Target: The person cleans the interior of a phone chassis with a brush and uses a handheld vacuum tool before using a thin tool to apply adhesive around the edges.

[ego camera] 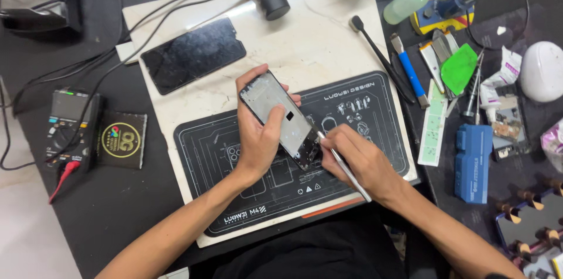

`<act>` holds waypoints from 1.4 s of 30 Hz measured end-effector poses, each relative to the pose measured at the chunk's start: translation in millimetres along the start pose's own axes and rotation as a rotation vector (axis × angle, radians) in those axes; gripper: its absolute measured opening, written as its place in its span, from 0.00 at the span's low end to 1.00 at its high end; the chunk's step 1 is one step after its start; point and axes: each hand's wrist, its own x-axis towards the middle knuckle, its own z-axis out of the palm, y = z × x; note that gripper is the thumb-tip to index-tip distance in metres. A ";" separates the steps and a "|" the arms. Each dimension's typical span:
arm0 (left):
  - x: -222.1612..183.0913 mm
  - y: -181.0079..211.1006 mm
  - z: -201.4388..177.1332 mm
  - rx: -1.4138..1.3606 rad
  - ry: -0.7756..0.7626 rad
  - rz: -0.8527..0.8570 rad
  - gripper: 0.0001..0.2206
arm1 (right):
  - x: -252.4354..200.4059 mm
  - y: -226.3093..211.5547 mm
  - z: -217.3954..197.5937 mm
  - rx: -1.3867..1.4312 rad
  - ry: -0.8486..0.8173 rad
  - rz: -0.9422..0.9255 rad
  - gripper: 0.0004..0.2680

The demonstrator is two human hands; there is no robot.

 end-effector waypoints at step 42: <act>-1.8 1.9 1.2 0.074 0.019 0.048 0.27 | 54.6 -12.6 -0.9 -0.006 -0.018 0.036 0.08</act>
